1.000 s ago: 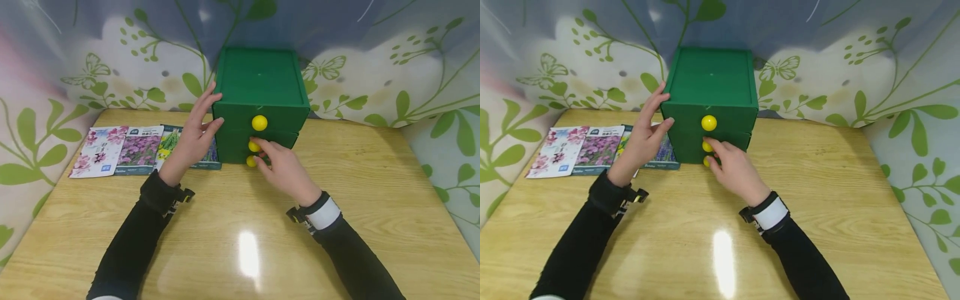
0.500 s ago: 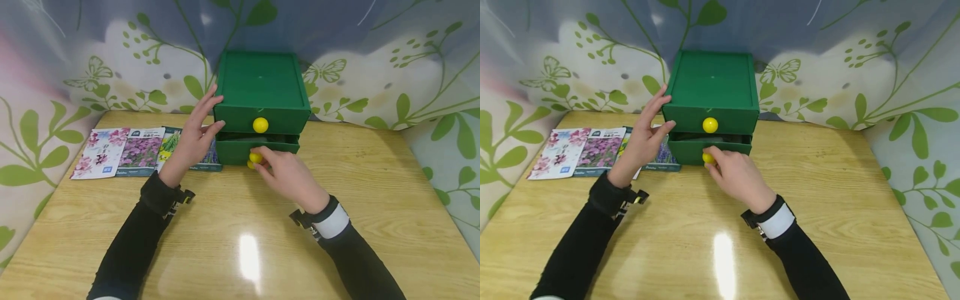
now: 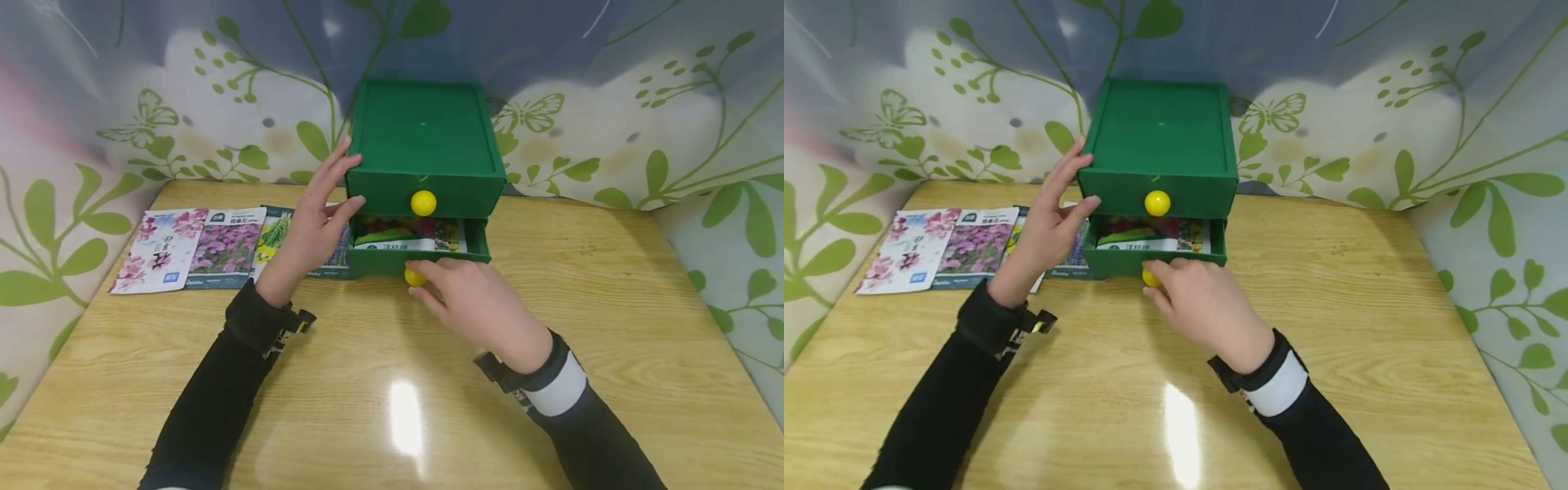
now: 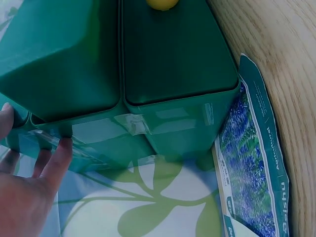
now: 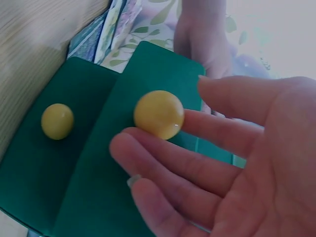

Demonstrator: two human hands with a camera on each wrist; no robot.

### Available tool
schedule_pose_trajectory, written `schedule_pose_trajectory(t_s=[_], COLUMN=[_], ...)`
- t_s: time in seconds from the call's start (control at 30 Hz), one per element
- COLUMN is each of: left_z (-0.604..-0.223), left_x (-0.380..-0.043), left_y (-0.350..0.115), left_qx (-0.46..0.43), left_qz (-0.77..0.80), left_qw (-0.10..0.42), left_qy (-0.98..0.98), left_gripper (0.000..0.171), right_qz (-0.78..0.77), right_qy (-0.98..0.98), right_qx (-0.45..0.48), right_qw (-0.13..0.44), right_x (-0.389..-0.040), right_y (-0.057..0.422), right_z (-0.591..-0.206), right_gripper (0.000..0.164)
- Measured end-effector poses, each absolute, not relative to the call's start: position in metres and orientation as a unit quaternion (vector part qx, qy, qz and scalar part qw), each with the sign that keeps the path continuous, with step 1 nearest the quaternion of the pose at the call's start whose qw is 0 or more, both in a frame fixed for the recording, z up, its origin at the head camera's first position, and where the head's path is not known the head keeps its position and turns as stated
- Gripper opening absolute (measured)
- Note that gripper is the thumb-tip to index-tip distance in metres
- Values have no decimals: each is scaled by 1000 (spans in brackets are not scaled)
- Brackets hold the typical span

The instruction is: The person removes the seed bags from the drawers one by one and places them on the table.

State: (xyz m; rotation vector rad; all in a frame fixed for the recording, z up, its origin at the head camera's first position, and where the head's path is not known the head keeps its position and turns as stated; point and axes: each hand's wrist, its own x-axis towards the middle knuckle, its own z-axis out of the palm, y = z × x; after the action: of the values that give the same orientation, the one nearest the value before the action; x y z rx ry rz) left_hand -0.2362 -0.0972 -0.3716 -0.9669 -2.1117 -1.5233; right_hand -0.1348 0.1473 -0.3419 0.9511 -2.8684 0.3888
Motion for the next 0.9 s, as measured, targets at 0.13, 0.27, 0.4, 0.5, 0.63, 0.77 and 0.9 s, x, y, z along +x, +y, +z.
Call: schedule_pose_trajectory(t_s=[0.13,0.27,0.4,0.5,0.63,0.77,0.9], left_z=[-371,-370,-370,-370,-372,-372,-373], left_x=[-238,-238,-237,-236,-236,-236,-237], left_y=[-97,-97,-97,-97,-97,-97,-97], left_qx=[-344,-343,-340,-339,-341,-343,-344], left_qz=[-539,-538,-535,-532,-531,-531,-530], left_qw=[183,184,182,182,186,191,193], left_qy=[-746,-748,-752,-754,-753,-751,-750], left_gripper=[51,52,52,52,53,53,53], right_qz=[119,104,92,89,93,98,102], right_qy=[-940,-941,-941,-941,-939,-936,-931], right_qx=[317,321,325,326,329,335,343], right_qw=[30,8,-10,-23,-40,-56,-72], right_x=[-129,-121,-113,-107,-100,-94,-89], right_y=[148,147,145,144,143,143,143], right_z=[-336,-330,-327,-325,-322,-319,-316], right_gripper=[34,31,31,31,27,23,18])
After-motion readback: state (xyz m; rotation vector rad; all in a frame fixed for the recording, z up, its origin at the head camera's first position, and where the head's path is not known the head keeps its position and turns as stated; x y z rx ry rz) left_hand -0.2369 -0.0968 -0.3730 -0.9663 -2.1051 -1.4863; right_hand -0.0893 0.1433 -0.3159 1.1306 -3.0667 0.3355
